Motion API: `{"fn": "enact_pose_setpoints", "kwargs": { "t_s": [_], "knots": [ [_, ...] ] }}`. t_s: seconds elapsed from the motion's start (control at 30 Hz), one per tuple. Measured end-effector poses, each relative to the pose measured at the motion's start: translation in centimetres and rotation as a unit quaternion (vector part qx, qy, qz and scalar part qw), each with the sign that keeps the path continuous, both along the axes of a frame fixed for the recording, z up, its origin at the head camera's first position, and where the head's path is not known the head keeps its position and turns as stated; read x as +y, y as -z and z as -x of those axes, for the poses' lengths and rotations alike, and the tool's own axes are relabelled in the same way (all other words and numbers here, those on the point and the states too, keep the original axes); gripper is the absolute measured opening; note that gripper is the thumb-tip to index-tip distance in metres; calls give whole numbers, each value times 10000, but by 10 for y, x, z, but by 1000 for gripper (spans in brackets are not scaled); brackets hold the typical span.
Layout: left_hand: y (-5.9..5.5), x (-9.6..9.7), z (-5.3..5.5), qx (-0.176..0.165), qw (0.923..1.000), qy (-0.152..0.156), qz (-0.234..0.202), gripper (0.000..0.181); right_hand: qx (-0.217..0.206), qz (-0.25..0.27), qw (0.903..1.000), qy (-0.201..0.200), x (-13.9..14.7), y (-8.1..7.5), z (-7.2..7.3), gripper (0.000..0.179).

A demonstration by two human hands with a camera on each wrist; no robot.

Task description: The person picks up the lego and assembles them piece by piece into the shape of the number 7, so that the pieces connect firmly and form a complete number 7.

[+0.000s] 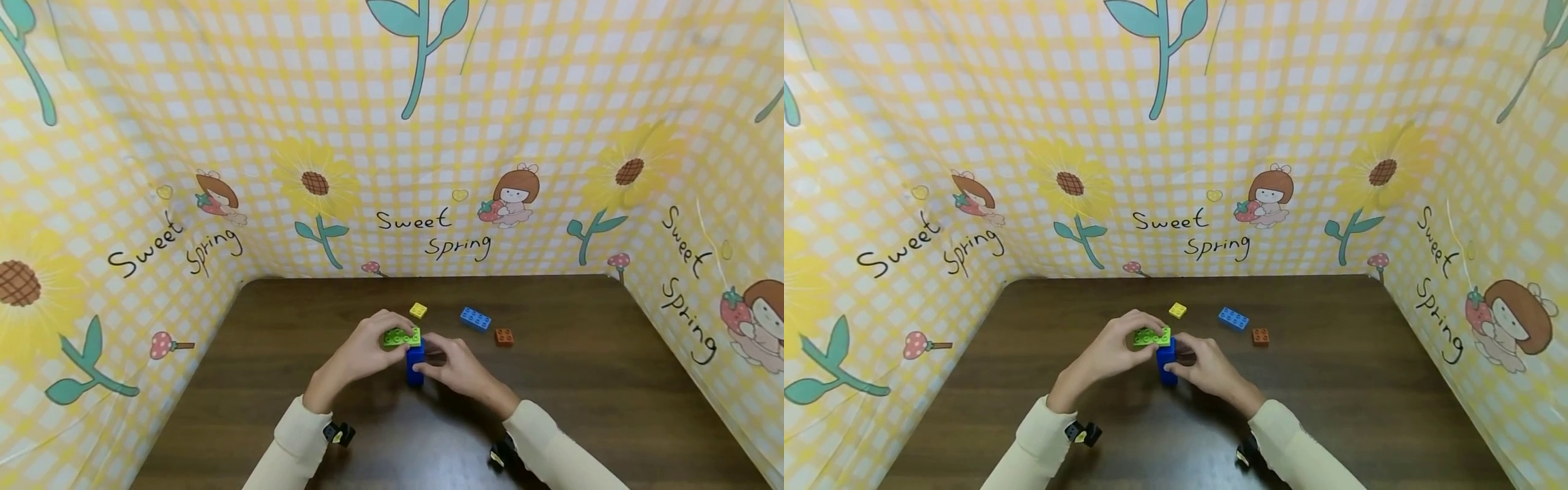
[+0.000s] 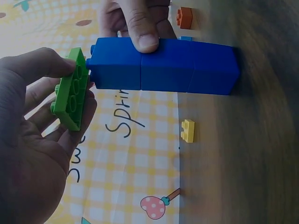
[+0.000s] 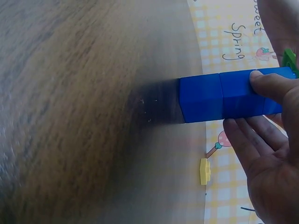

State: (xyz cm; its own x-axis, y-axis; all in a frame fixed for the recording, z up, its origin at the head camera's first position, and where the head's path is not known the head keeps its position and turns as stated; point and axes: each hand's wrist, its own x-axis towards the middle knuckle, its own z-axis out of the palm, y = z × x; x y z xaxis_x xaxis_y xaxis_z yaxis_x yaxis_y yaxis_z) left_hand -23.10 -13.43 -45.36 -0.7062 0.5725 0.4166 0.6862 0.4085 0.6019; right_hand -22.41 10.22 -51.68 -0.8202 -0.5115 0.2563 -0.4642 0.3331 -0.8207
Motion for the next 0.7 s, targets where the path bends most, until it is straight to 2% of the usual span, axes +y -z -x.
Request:
{"fn": "enact_pose_setpoints", "kwargs": {
  "t_s": [0.3, 0.7],
  "knots": [
    [3, -1, -3, -100, 9997, -14, 211, 21, -14, -29, 10000, 13, -1, 0, 1, 40],
    [4, 1, -3, -81, 9999, 43, 124, 22, 22, -57, 10000, 14, 1, -1, 1, 42]
  ]
}}
